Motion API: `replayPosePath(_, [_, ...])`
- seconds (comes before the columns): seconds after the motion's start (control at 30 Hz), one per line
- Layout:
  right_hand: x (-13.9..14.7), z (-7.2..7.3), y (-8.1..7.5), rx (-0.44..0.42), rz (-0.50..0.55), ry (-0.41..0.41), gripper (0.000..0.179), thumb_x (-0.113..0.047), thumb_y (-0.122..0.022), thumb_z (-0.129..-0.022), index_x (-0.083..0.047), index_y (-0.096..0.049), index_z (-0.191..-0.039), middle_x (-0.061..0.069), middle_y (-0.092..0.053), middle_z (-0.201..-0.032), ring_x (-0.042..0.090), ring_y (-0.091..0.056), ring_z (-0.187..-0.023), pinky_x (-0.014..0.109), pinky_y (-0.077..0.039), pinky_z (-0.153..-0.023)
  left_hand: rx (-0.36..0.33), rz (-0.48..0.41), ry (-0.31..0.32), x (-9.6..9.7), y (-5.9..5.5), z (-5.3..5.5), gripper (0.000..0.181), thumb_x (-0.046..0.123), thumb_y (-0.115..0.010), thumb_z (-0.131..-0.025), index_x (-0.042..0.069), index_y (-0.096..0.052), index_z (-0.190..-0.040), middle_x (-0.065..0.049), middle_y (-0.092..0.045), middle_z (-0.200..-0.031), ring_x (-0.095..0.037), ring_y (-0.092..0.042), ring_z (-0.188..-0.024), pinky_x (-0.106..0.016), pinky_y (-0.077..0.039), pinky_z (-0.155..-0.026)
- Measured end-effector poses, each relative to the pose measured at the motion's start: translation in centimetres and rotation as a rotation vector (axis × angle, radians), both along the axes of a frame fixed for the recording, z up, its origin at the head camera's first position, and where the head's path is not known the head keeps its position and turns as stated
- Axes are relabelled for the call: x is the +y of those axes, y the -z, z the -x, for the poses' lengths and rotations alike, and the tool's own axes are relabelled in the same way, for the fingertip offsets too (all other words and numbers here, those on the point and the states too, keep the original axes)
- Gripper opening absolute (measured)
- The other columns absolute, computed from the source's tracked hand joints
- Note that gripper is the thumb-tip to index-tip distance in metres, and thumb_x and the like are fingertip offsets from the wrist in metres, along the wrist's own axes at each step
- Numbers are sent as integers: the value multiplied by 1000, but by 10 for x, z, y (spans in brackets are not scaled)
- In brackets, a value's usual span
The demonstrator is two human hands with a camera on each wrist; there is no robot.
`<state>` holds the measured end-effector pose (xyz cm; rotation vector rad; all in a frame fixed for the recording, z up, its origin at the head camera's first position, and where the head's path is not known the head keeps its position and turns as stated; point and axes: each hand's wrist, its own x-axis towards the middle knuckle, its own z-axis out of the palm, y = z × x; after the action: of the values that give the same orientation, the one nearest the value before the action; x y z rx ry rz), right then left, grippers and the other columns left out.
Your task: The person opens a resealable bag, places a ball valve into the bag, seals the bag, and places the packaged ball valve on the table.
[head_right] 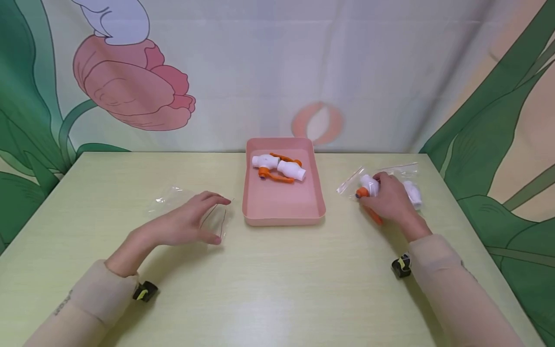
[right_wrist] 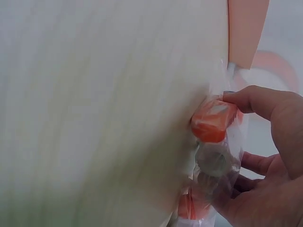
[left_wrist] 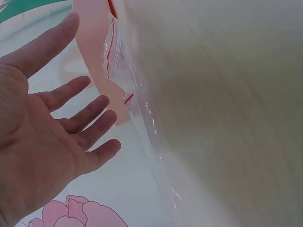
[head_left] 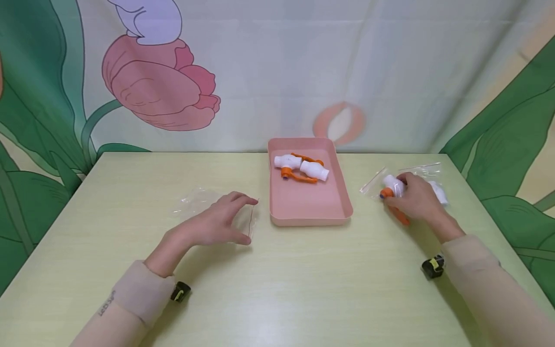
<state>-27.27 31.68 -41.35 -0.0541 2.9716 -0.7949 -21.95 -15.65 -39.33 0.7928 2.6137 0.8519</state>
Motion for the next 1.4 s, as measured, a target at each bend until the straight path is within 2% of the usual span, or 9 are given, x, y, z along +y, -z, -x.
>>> replayPosePath(0.17, [4,5,1,17,-31,11,72,-28,-75,-90,14,-42,-139,33,-46,-124,43,-47,-104,50,-49,-82,27,60,15,-7,0,5,80,13,-84,-84,2,-43,-152,-21,-37,-155,-40,-34,-143,-56,-33,-115])
replayPosePath(0.33, [8,6,0,39,-48,-24,72,-29,-76,-90,16,-45,-137,33,-48,-124,44,-48,-105,53,-48,-82,-2,108,38,-16,-1,11,83,9,-79,-84,2,-37,-156,-25,-31,-159,-44,-28,-147,-58,-28,-118])
replayPosePath(0.47, [7,6,-1,62,-52,-35,73,-30,-76,-92,16,-44,-138,34,-51,-125,44,-49,-106,56,-48,-86,-12,151,49,-21,-4,15,88,8,-81,-81,1,-36,-157,-26,-31,-160,-46,-27,-147,-64,-23,-117])
replayPosePath(0.63, [7,6,0,84,-57,-34,76,-31,-76,-94,17,-41,-141,36,-51,-127,45,-49,-109,58,-46,-90,-11,206,48,-24,-5,19,89,9,-84,-80,4,-38,-157,-22,-34,-160,-42,-28,-148,-73,-14,-115])
replayPosePath(0.87, [4,2,0,99,-66,-26,75,-32,-75,-95,15,-40,-141,36,-44,-133,48,-43,-116,63,-43,-95,-26,253,48,-27,-2,24,89,9,-85,-79,8,-41,-156,-23,-30,-162,-43,-26,-149,-74,-12,-115])
replayPosePath(1.07, [-4,-2,-3,127,-41,-33,69,-29,-72,-97,14,-41,-141,39,-36,-143,53,-36,-129,67,-35,-105,-37,269,45,-28,-1,28,87,11,-86,-80,11,-43,-156,-23,-30,-162,-42,-24,-150,-74,-11,-115])
replayPosePath(1.4, [-16,-10,-14,214,-64,-74,59,-27,-66,-100,14,-46,-137,39,-39,-139,54,-34,-132,65,-28,-109,-63,258,33,-32,1,33,86,15,-85,-83,16,-41,-157,-20,-25,-165,-40,-15,-153,-73,-5,-115])
